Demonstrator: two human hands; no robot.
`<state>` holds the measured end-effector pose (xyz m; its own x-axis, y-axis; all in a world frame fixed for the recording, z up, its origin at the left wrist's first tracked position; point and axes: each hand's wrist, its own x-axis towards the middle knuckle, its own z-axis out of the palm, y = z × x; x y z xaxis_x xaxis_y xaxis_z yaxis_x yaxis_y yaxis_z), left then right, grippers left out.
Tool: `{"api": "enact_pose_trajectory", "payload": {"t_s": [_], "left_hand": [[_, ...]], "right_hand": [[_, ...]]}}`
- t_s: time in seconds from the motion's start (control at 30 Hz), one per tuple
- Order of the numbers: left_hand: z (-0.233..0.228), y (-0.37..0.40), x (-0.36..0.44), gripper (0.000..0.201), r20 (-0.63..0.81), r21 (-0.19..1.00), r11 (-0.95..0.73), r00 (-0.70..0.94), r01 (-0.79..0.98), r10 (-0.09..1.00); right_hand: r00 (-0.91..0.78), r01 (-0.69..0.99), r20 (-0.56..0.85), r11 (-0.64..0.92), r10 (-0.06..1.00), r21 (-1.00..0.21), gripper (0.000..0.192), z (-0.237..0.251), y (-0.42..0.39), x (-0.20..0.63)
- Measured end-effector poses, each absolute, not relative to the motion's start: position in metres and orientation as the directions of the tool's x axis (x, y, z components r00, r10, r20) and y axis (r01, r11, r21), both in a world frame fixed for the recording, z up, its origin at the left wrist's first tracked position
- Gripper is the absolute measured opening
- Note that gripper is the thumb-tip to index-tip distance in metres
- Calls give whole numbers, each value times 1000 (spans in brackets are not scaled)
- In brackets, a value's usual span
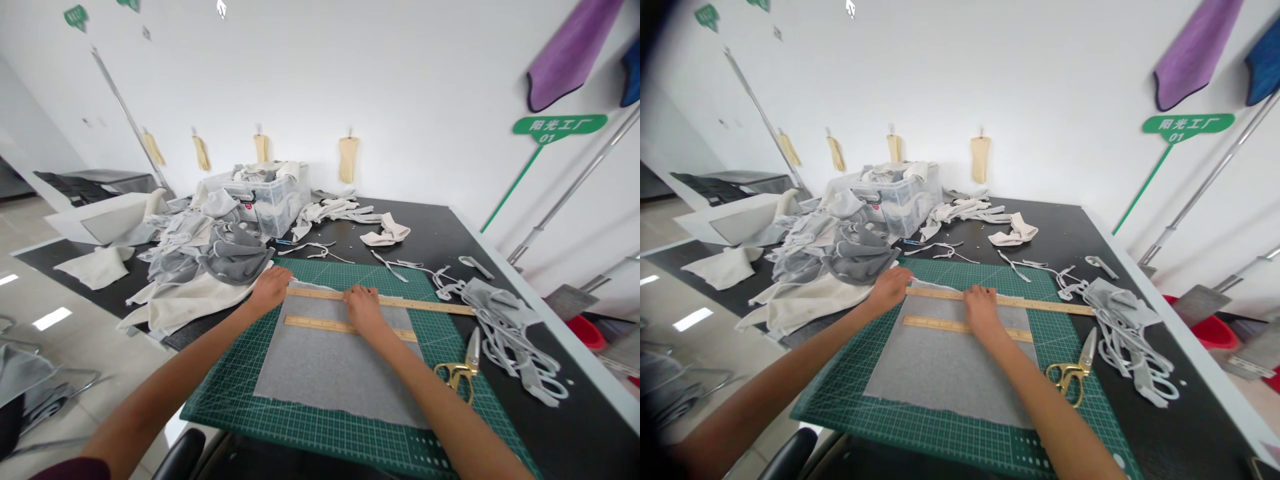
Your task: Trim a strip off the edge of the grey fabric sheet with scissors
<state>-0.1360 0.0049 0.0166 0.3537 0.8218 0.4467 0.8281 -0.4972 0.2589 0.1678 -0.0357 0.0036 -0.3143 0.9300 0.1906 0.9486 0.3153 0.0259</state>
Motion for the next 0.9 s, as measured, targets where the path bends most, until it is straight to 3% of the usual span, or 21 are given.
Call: {"api": "enact_pose_trajectory", "payload": {"t_s": [0.3, 0.5, 0.9], "left_hand": [[-3, 45, -39, 28, 559, 631, -456, 40, 627, 828], [-12, 38, -45, 22, 576, 704, -525, 48, 479, 816], [-13, 51, -56, 24, 487, 840, -475, 22, 262, 873]], "right_hand": [[-426, 905, 188, 411, 885, 114, 25, 13, -29, 187], [-408, 913, 215, 394, 887, 106, 27, 3, -21, 194], [-335, 937, 270, 350, 903, -7, 31, -13, -6, 223]]}}
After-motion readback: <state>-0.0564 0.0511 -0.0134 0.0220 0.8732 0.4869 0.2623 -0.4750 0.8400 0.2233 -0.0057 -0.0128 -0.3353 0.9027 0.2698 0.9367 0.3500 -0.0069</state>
